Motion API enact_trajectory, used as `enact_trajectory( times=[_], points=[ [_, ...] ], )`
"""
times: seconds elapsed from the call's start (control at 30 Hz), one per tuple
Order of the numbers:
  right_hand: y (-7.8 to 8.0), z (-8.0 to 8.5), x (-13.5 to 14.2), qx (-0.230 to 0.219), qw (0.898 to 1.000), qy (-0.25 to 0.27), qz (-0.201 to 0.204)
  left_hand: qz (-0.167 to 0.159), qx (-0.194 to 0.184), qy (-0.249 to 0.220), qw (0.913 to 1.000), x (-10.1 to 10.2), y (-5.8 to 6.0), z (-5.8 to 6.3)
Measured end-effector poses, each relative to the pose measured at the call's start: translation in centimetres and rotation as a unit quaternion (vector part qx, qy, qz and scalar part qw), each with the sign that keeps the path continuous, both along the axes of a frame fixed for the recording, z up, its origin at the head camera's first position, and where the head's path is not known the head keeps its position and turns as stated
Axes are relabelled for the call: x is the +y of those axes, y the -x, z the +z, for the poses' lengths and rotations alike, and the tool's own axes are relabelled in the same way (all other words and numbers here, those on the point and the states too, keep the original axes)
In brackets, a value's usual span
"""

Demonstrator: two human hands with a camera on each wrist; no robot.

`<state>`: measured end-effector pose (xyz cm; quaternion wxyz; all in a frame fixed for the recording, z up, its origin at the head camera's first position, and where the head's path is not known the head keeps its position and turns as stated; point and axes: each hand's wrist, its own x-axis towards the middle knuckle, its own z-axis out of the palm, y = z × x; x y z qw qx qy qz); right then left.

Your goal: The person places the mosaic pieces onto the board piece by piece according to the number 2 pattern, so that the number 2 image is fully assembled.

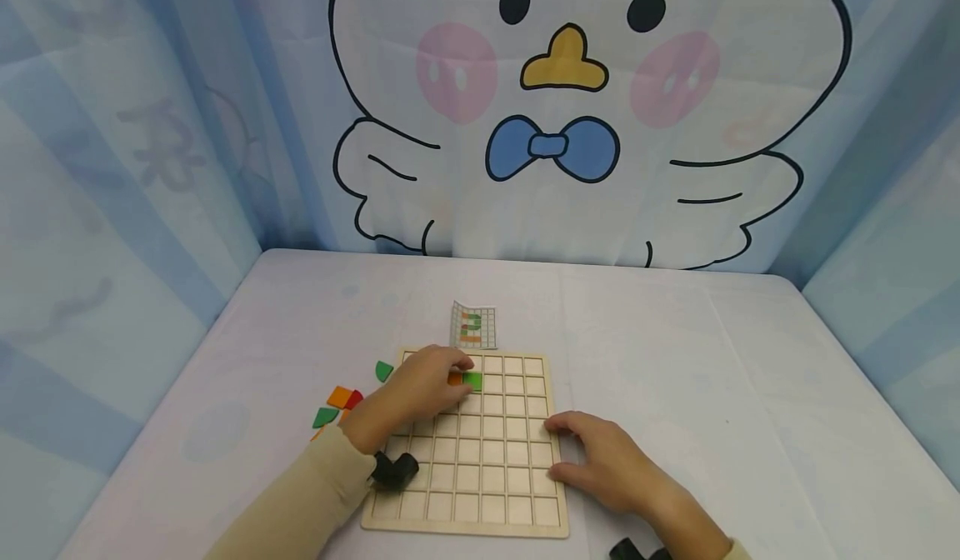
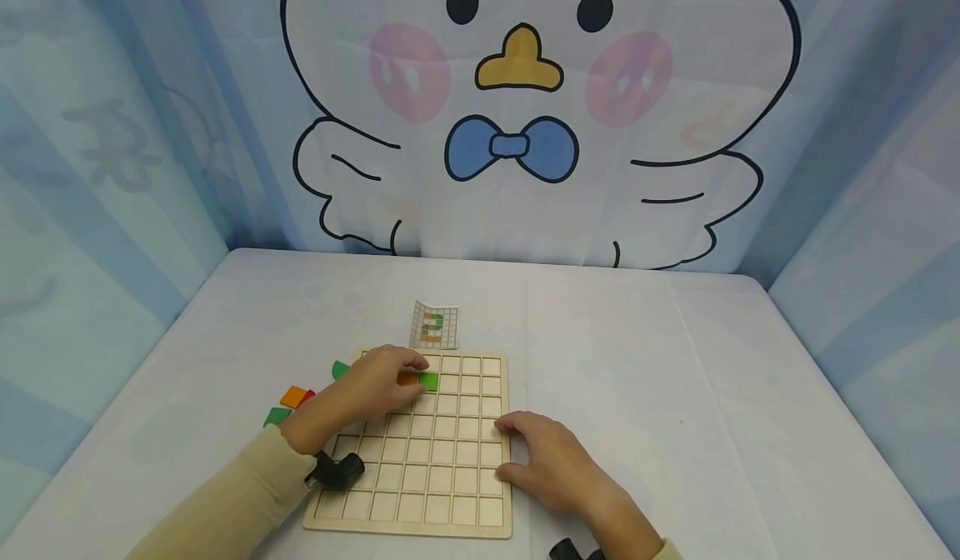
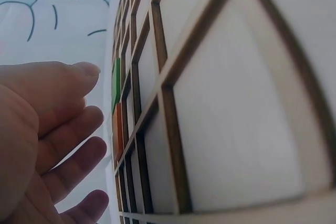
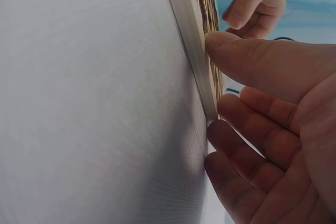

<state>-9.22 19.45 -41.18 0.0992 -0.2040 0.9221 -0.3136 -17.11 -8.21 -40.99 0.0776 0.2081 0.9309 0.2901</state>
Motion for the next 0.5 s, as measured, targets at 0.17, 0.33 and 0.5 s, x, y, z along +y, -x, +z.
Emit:
enact_trajectory(
  times=[0.17,0.33,0.5],
  points=[
    [0.0,0.0,0.0,0.000,1.000,-0.001,0.001,0.006,-0.003,-0.005,1.0000,-0.5,-0.4,0.3],
    [0.1,0.0,0.0,0.001,1.000,-0.002,0.002,0.008,0.009,0.004,0.9999,-1.4,-0.8,0.4],
    [0.1,-0.1,0.0,0.001,1.000,-0.003,0.000,0.018,0.011,0.007,0.9998,-2.2,-1.3,0.8]
  ],
)
